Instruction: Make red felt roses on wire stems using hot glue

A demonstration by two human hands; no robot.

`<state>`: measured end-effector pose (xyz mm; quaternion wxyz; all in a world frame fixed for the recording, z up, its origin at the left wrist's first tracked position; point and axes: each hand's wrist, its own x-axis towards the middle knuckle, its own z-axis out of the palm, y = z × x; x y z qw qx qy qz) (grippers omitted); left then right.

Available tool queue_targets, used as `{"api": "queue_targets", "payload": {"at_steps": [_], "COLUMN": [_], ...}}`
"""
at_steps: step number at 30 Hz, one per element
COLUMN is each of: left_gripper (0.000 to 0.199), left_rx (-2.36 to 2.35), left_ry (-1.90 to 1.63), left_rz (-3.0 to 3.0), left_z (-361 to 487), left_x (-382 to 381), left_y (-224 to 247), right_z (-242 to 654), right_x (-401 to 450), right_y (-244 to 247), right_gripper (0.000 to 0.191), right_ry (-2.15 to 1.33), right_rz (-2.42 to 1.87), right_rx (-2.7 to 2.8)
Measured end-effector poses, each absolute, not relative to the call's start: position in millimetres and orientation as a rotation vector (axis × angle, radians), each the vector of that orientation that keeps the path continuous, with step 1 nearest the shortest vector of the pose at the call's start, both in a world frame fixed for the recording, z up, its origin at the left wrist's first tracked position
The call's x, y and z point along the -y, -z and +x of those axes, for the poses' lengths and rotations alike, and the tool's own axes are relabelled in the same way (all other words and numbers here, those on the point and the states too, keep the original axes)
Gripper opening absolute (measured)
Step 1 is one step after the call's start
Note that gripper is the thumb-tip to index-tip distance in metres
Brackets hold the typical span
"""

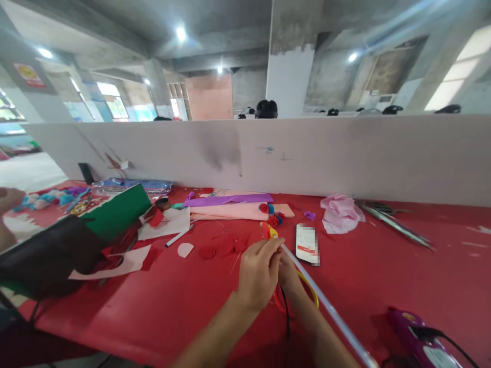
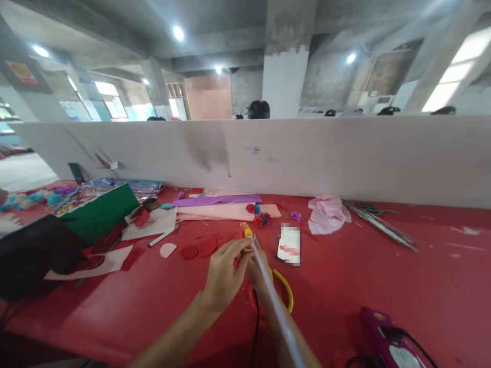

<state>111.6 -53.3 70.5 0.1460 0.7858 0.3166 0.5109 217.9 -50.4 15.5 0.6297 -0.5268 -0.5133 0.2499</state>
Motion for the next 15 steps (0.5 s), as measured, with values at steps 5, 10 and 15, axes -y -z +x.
{"api": "queue_targets", "payload": {"at_steps": [5,10,15], "left_gripper": [0.050,0.042,0.015], "left_rx": [-1.002,-0.913,-0.854], "left_ry": [-1.288,-0.936,-0.885], "left_rz": [2.496,2.762,2.787], "left_z": [84,79,90], "left_x": [9,-32,-36], "left_y": [-95,-112,-117], "right_z": [217,216,217], "right_x": [49,48,51], "right_y": [-16,-18,-20], "right_gripper": [0.026,0.032,0.028], "right_ry": [-0.969,-1.151,-1.227], "right_rz": [-1.125,-1.060,-1.027], "right_rx": [1.070,0.961,0.934]}}
